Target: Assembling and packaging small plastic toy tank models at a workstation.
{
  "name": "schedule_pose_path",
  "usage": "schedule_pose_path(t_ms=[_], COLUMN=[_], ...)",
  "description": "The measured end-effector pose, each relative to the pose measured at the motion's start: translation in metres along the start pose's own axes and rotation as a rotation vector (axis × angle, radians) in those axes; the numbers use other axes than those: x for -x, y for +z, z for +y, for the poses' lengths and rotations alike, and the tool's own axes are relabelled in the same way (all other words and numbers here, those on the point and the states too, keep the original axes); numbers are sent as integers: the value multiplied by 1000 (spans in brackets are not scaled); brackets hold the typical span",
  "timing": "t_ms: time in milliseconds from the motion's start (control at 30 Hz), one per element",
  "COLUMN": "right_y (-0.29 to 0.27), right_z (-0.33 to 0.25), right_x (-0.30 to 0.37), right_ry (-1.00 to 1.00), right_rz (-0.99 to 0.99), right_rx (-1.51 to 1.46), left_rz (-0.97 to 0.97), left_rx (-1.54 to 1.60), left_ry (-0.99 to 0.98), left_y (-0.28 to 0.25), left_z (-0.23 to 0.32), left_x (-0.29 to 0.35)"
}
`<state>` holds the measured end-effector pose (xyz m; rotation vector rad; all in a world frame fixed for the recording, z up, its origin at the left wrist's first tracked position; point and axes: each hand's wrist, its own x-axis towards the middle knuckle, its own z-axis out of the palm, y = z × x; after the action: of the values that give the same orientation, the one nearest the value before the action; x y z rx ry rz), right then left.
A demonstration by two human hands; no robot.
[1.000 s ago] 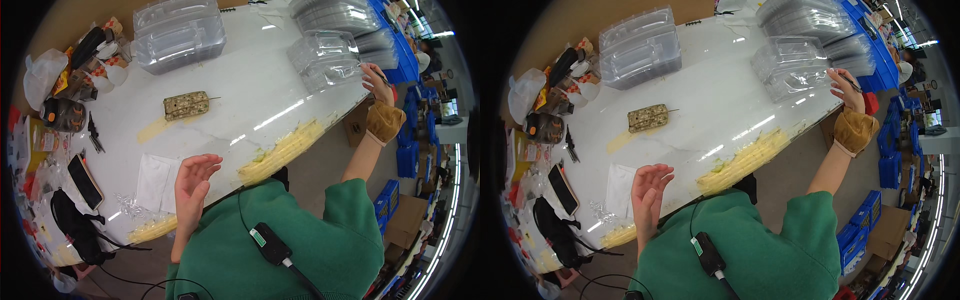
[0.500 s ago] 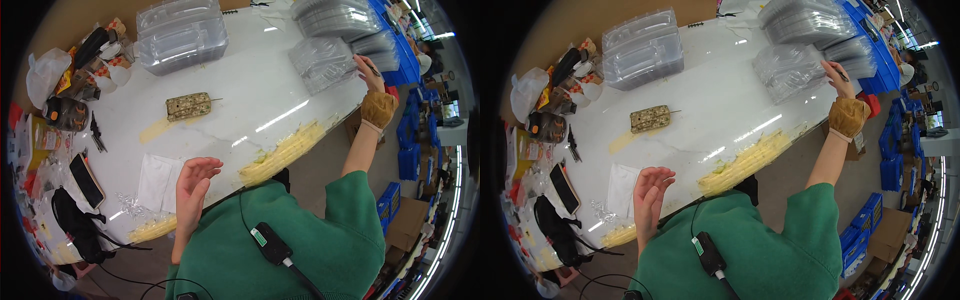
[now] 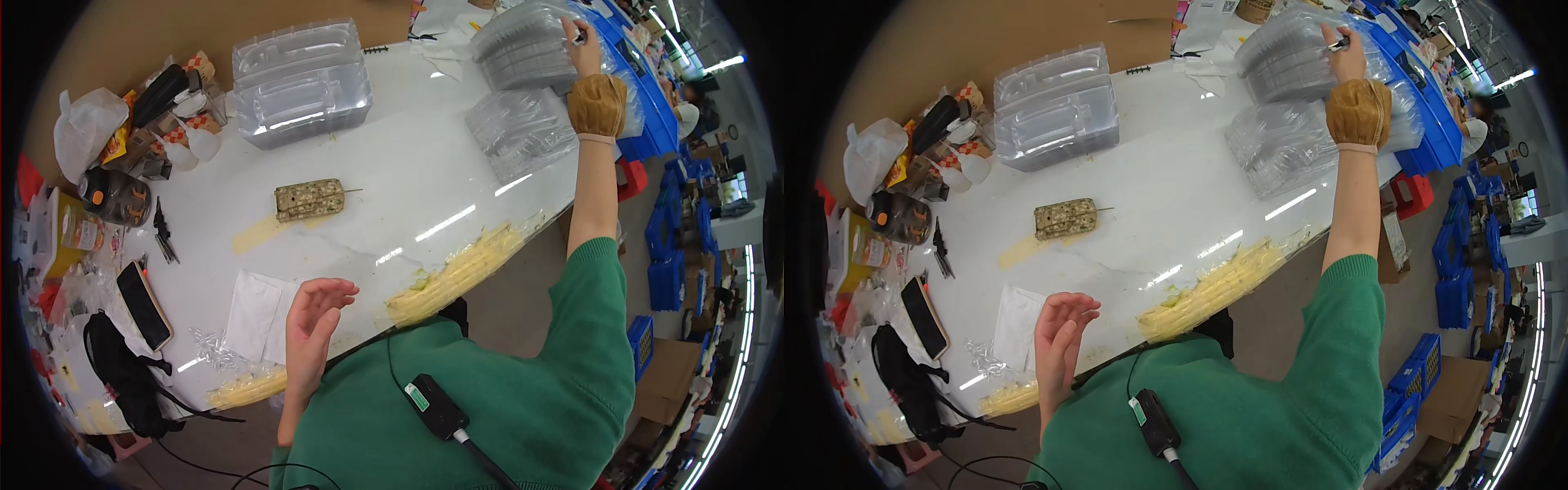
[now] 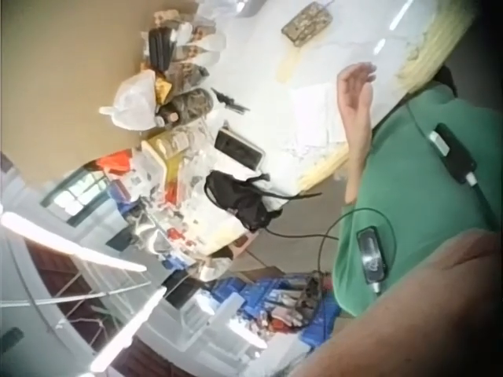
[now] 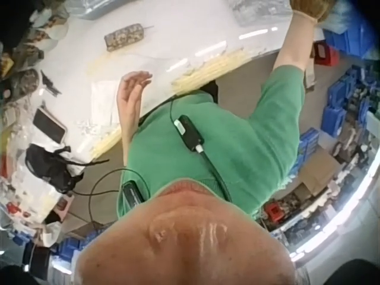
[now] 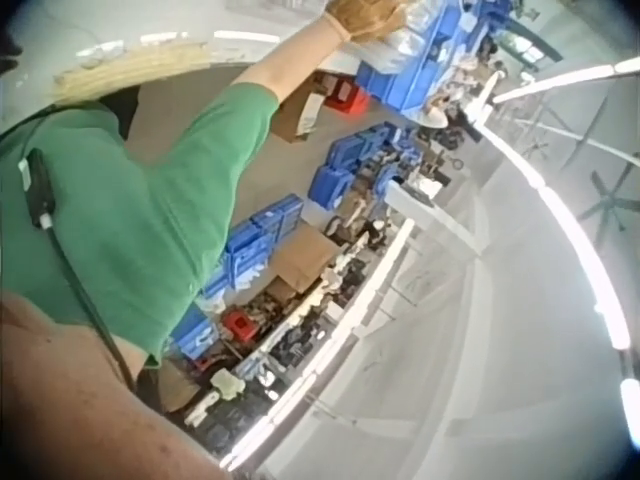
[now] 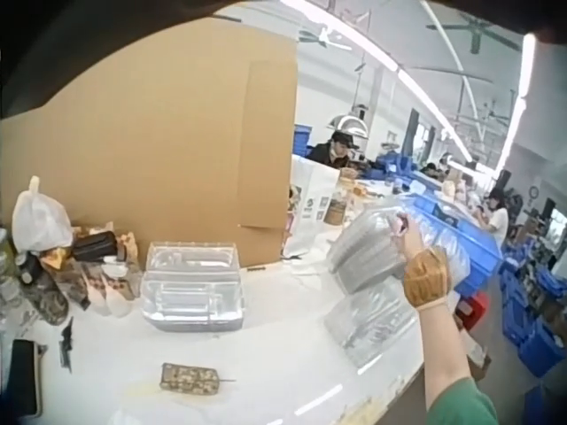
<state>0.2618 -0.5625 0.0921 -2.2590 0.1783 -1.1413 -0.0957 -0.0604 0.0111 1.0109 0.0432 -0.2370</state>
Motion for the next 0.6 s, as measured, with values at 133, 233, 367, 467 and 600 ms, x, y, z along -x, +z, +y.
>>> schedule_pose_path(t_ms=[133,233,367,467,600], right_y=[16,29,43,35,11], right_z=[4,11,22,23,7], right_x=[-56,-82,-79,-54,-30], right_ry=[-36,-44,1,20,-53], right_rz=[-239,-299,-244,-233,-151], right_rx=[246,322,289,118,93], left_rz=[62,78,58,5,-29], left_rx=[9,20,16,9,-21], left_ry=[-3,1,4,-20,-34], left_y=[-3,0,0,4,2], left_z=[-1,-5,-1,0,3], left_x=[5,0,-4,-5,-1])
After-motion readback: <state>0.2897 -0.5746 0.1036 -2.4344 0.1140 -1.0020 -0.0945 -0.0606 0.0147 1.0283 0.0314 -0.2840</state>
